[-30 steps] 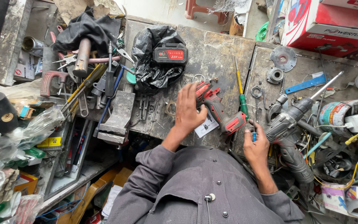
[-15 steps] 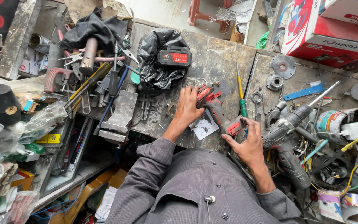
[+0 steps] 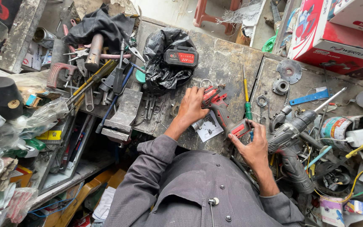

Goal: The person takes a red cordless impact driver out of a plastic bag on the workbench, removes its battery pack, and uses a screwdriver to unscrew and open the tool's housing. They separate the two halves of the casing and handle the internal chuck and motor parts.

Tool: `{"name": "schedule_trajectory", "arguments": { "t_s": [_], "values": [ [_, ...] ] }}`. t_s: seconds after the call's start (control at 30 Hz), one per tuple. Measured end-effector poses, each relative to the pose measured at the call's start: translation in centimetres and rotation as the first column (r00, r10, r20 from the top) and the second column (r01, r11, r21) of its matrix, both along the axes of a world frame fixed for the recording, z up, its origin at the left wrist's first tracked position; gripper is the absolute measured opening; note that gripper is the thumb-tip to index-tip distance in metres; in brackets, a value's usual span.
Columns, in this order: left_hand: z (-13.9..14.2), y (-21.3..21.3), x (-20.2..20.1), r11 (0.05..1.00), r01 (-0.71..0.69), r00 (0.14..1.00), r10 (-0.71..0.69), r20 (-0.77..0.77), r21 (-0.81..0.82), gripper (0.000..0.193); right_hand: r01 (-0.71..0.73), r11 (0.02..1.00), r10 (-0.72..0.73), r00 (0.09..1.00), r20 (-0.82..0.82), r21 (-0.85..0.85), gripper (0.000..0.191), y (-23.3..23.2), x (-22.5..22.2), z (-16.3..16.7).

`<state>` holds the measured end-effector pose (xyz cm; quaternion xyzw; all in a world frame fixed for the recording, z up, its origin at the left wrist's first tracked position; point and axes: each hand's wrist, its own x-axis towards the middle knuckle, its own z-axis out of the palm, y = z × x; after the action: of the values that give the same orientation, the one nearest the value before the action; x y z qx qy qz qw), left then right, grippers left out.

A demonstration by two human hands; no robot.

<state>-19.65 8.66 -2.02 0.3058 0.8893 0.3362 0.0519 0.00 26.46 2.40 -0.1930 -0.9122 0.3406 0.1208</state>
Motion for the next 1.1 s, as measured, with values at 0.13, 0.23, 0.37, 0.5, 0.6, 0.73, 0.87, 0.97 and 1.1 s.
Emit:
{"name": "schedule_trajectory", "arguments": {
  "t_s": [0.13,0.23,0.37,0.5,0.6,0.73,0.87,0.97,1.1],
  "values": [
    [0.4,-0.1,-0.2,1.000,0.010,1.000,-0.009,0.012,-0.018,0.079,0.002,1.000,-0.002,1.000,0.000,-0.011,0.074,0.1,0.0,0.0],
    [0.7,0.1,0.0,1.000,-0.001,1.000,0.001,0.011,-0.022,0.076,0.006,1.000,-0.006,1.000,-0.007,-0.013,0.074,0.0,0.1,0.0],
    [1.0,0.1,0.3,1.000,-0.022,1.000,0.022,0.005,-0.008,0.078,0.011,1.000,-0.010,1.000,-0.028,0.011,0.073,-0.3,0.3,0.0],
    [1.9,-0.1,0.4,0.999,-0.030,1.000,0.029,0.004,0.021,0.077,0.037,0.999,-0.037,0.999,-0.032,-0.020,0.073,-0.5,0.3,0.4],
    [3.2,-0.1,0.2,0.999,-0.024,1.000,0.024,-0.005,0.034,0.076,0.033,0.998,-0.037,0.996,-0.085,-0.048,0.069,-0.3,0.3,0.6],
    [5.7,0.2,-0.6,0.996,0.003,0.999,0.002,-0.051,0.087,0.077,0.105,0.933,-0.148,0.984,-0.101,-0.343,0.055,0.5,0.5,0.8],
    [8.3,1.3,-2.4,0.987,0.064,0.991,-0.046,-0.124,0.145,0.078,0.020,0.695,-0.248,0.945,-0.214,-0.719,0.043,3.0,-0.3,1.0],
    [9.7,2.6,-3.5,0.983,0.079,0.988,-0.055,-0.146,0.164,0.074,-0.062,0.468,-0.341,0.908,-0.244,-0.882,0.042,5.1,-1.6,1.0],
    [10.3,3.9,-4.4,0.984,0.074,0.992,-0.055,-0.118,0.164,0.075,-0.053,0.520,-0.322,0.912,-0.254,-0.853,0.043,6.4,-2.4,0.5]
  ]
}}
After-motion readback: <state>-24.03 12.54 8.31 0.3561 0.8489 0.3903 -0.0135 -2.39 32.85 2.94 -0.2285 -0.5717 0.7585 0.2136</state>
